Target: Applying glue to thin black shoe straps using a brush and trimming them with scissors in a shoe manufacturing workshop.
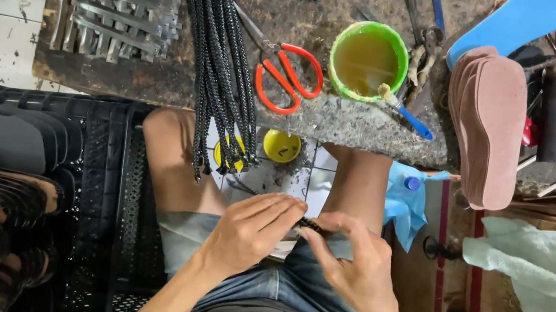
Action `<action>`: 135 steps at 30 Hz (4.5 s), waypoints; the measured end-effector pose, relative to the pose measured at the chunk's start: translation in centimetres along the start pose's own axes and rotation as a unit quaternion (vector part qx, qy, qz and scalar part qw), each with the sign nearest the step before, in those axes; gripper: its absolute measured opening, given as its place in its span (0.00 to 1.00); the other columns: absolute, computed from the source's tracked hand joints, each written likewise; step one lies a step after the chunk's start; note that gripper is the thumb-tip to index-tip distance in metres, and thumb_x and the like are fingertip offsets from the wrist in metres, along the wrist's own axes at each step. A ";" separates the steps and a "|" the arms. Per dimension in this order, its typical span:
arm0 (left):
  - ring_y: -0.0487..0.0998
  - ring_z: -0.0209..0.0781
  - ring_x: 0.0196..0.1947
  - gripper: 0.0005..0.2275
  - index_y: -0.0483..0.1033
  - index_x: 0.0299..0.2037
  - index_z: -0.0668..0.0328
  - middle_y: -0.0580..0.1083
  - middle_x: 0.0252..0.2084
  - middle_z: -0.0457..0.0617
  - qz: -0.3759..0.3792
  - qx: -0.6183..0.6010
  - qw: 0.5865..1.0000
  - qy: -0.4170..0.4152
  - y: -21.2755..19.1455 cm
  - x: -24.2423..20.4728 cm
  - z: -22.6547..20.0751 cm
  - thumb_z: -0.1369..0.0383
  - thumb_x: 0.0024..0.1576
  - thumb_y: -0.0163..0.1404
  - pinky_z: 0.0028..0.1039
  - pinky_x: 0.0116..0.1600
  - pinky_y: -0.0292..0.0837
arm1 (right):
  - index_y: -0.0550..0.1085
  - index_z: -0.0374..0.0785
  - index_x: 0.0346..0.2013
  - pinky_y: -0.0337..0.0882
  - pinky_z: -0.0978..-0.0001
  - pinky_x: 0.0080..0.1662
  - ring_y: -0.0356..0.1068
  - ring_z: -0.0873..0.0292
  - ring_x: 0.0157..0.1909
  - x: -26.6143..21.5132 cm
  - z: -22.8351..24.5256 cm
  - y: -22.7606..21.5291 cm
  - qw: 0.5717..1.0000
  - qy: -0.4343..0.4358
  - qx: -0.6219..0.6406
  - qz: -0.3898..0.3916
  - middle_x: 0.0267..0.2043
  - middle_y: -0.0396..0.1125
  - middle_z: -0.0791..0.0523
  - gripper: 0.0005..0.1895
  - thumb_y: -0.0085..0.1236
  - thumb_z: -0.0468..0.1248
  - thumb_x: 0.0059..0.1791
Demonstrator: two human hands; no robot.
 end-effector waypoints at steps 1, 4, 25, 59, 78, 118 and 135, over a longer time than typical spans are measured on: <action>0.73 0.43 0.35 0.04 0.69 0.35 0.74 0.71 0.34 0.55 -0.004 0.002 1.000 -0.007 -0.2 0.3 0.0 0.80 0.53 0.42 0.28 0.47 0.71 | 0.67 0.37 0.34 0.70 0.78 0.34 0.71 0.65 0.32 0.2 0.1 -0.2 1.000 0.005 -0.009 -0.013 0.30 0.69 0.57 0.16 0.60 0.38 0.37; 0.74 0.44 0.37 0.07 0.68 0.37 0.74 0.72 0.36 0.56 -0.020 -0.023 0.999 -0.032 0.4 -0.4 0.7 0.84 0.51 0.39 0.29 0.49 0.70 | 0.69 0.36 0.37 0.72 0.76 0.38 0.72 0.64 0.34 0.5 -0.4 -0.5 0.997 0.054 0.045 -0.021 0.32 0.70 0.56 0.20 0.60 0.41 0.36; 0.76 0.49 0.31 0.08 0.73 0.39 0.68 0.75 0.30 0.57 -0.103 -0.056 0.906 -0.406 -1.2 -6.4 9.2 0.74 0.51 0.47 0.30 0.32 0.73 | 0.63 0.39 0.40 0.70 0.63 0.36 0.64 0.52 0.37 14.8 -11.4 16.3 0.925 -0.018 -0.373 0.066 0.34 0.60 0.53 0.27 0.60 0.36 0.28; 0.57 0.25 0.07 0.10 0.72 0.40 0.70 0.74 0.17 0.48 -0.069 -0.190 0.905 -0.374 0.1 -6.1 8.8 0.73 0.50 0.48 0.12 0.11 0.49 | 0.65 0.35 0.27 0.57 0.81 0.20 0.51 0.69 0.12 -2.2 1.4 7.2 0.793 0.231 0.477 0.302 0.11 0.52 0.60 0.35 0.31 0.67 0.40; 0.76 0.44 0.31 0.05 0.67 0.35 0.68 0.73 0.28 0.52 0.016 -0.083 0.982 -0.169 0.9 -3.4 4.4 0.77 0.50 0.48 0.27 0.33 0.72 | 0.60 0.38 0.18 0.56 0.78 0.21 0.48 0.67 0.15 -1.2 0.5 6.9 0.856 0.229 0.399 0.237 0.11 0.49 0.60 0.39 0.21 0.72 0.37; 0.74 0.36 0.20 0.05 0.75 0.29 0.61 0.72 0.17 0.49 -0.092 -0.216 0.844 -0.482 -0.7 1.8 18.5 0.68 0.49 0.53 0.24 0.35 0.68 | 0.66 0.43 0.37 0.64 0.86 0.30 0.64 0.71 0.26 4.4 -17.4 4.8 0.640 0.437 0.569 -0.276 0.28 0.65 0.61 0.19 0.45 0.54 0.44; 0.74 0.43 0.26 0.11 0.74 0.35 0.70 0.73 0.30 0.61 0.002 -0.468 0.661 -0.586 7.1 -5.2 11.9 0.73 0.43 0.56 0.24 0.26 0.73 | 0.71 0.31 0.33 0.71 0.72 0.34 0.64 0.62 0.27 6.9 -14.5 -4.2 0.909 0.132 0.263 -0.295 0.30 0.64 0.52 0.06 0.57 0.30 0.44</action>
Point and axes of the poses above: each hand's wrist, its own x-axis towards the middle knuckle, its own y-axis out of the palm, z = x × y, the point moved 9 cm from there along x, towards the middle knuckle
